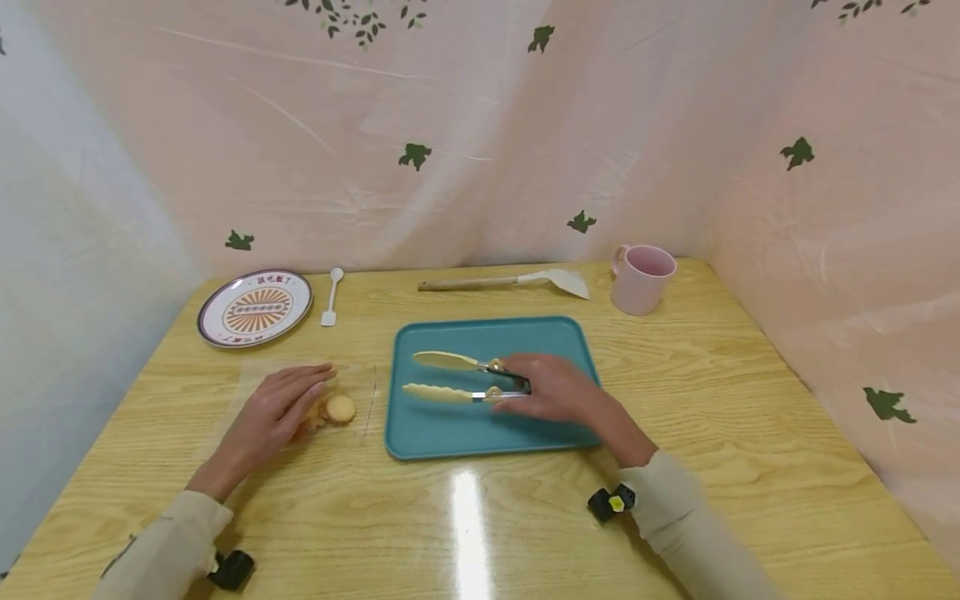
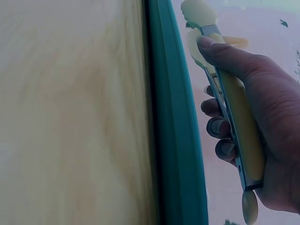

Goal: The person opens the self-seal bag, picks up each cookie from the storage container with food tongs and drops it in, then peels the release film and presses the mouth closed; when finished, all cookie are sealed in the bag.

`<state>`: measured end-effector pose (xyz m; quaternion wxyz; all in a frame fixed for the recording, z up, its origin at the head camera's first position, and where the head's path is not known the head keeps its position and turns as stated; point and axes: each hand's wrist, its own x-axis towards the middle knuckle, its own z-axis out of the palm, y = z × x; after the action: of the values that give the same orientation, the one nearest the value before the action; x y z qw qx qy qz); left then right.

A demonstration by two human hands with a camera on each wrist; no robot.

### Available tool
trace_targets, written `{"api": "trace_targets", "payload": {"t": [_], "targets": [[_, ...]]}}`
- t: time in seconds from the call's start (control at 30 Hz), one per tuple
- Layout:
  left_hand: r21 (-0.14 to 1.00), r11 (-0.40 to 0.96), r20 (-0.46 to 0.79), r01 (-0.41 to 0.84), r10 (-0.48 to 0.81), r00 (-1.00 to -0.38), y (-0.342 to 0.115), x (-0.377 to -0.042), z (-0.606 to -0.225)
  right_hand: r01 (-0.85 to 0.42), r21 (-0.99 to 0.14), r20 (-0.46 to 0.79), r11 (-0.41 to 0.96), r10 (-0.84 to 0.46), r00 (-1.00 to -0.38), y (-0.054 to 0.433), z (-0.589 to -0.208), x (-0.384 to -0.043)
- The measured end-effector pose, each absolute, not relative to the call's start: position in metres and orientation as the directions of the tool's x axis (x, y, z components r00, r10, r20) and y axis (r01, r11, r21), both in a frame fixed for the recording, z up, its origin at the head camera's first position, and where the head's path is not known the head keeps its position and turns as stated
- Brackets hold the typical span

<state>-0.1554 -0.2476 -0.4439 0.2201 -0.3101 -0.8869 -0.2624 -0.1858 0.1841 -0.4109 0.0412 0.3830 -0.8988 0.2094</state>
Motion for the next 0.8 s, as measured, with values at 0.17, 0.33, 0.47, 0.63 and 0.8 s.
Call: {"api": "trace_targets", "payload": {"t": [0.17,0.33,0.47,0.63,0.8], "targets": [[0.329,0.669,0.553,0.666,0.435,-0.711,-0.248,-0.156,-0.444,-0.669,-0.343,0.255,0.659,-0.62,-0.742,0.21,-0.409,-0.179],[0.334,0.666,0.55,0.667,0.436,-0.712,-0.248,-0.155,-0.444,-0.617,-0.344,0.249,0.708,-0.565,-0.787,0.235,-0.413,-0.174],[0.333,0.662,0.555,0.671,0.438,-0.707,-0.249,-0.154,-0.444,-0.571,-0.365,0.24,0.735,-0.518,-0.821,0.253,-0.413,-0.169],[0.32,0.641,0.58,0.698,0.45,-0.679,-0.25,-0.156,-0.445,-0.476,-0.372,0.208,0.797,-0.428,-0.88,0.275,-0.411,-0.16],[0.312,0.636,0.591,0.706,0.452,-0.668,-0.251,-0.157,-0.447,-0.39,-0.378,0.196,0.84,-0.339,-0.92,0.295,-0.411,-0.149]]}}
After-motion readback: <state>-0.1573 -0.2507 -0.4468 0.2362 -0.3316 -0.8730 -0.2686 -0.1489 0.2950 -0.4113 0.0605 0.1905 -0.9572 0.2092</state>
